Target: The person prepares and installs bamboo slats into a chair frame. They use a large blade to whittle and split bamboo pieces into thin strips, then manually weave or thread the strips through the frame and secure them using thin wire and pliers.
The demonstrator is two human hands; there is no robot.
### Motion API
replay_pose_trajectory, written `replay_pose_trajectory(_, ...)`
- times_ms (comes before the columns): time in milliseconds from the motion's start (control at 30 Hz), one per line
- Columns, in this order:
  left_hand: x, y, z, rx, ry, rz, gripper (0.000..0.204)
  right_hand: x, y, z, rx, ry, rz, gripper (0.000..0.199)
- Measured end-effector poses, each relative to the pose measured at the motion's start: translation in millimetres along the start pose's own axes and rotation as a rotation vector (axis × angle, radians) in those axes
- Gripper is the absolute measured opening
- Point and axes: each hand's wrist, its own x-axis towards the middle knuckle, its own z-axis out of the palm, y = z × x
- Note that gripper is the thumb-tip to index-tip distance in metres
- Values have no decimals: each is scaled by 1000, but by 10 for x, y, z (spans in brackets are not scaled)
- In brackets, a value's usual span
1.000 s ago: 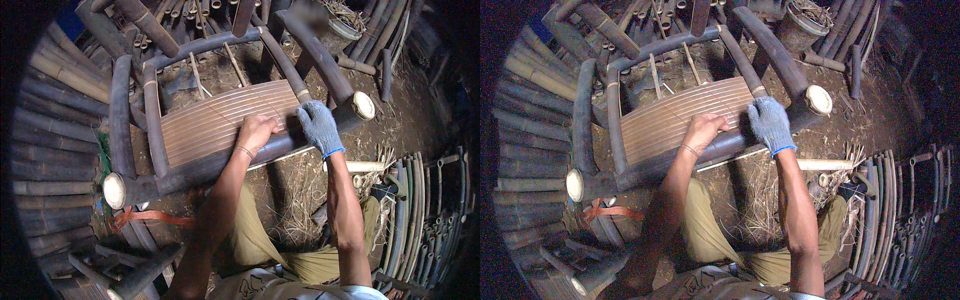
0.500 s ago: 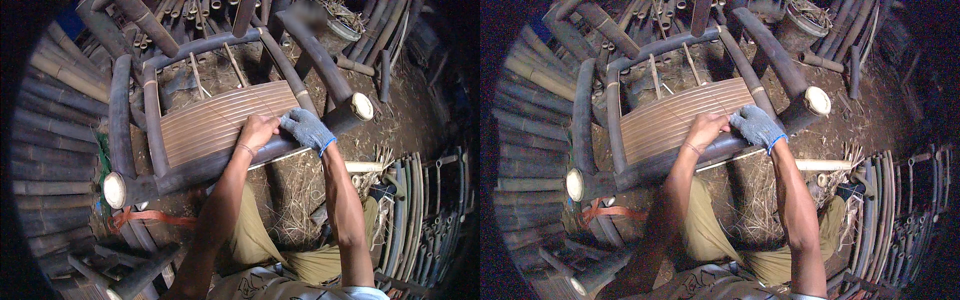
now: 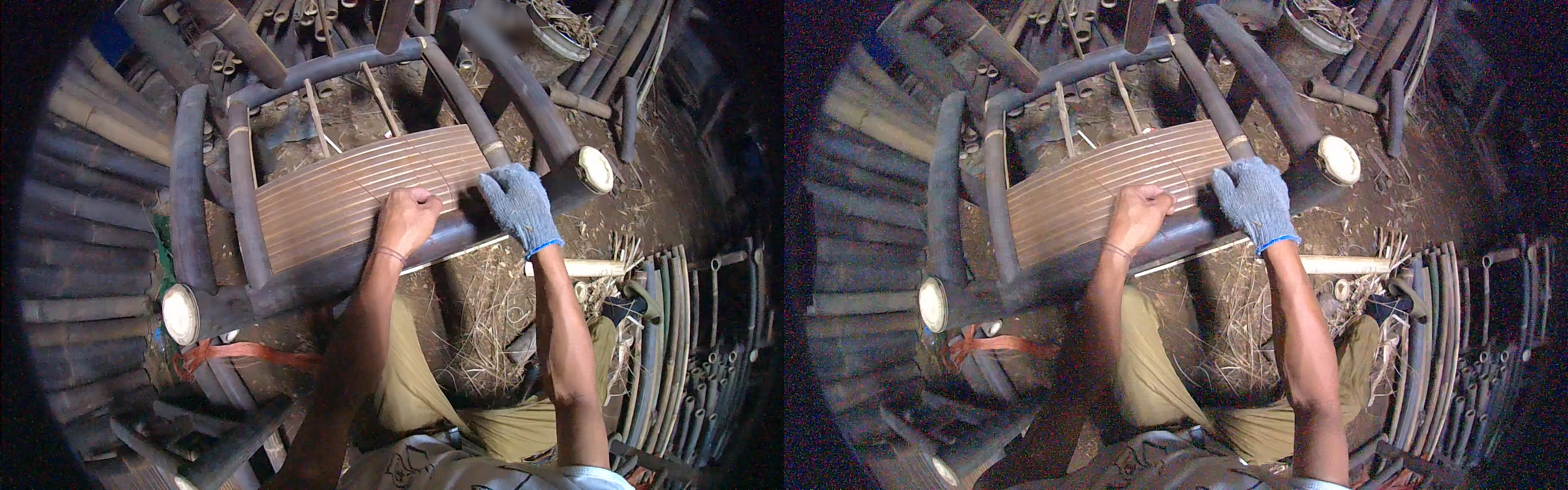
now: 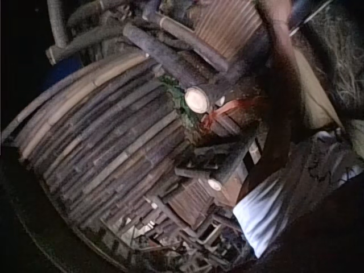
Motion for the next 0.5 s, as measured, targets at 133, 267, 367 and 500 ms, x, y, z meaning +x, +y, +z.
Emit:
replay_pose_trajectory(133, 25, 44, -16, 88, -49, -30, 29, -16, -221, -6, -116, -222, -1, 52)
replay_pose_trajectory(267, 17, 161, -1, 158, -144, 28, 24, 104, -234, 24, -47, -408, 16, 49)
replay_pose_trajectory(367, 79, 227, 51, 268, -212, 37, 22, 177, -90, 222, -73, -411, -8, 47)
replay_pose_trajectory(500, 83, 224, 54, 326, -199, 112, 20, 271, -156, 198, -11, -499, 75, 46)
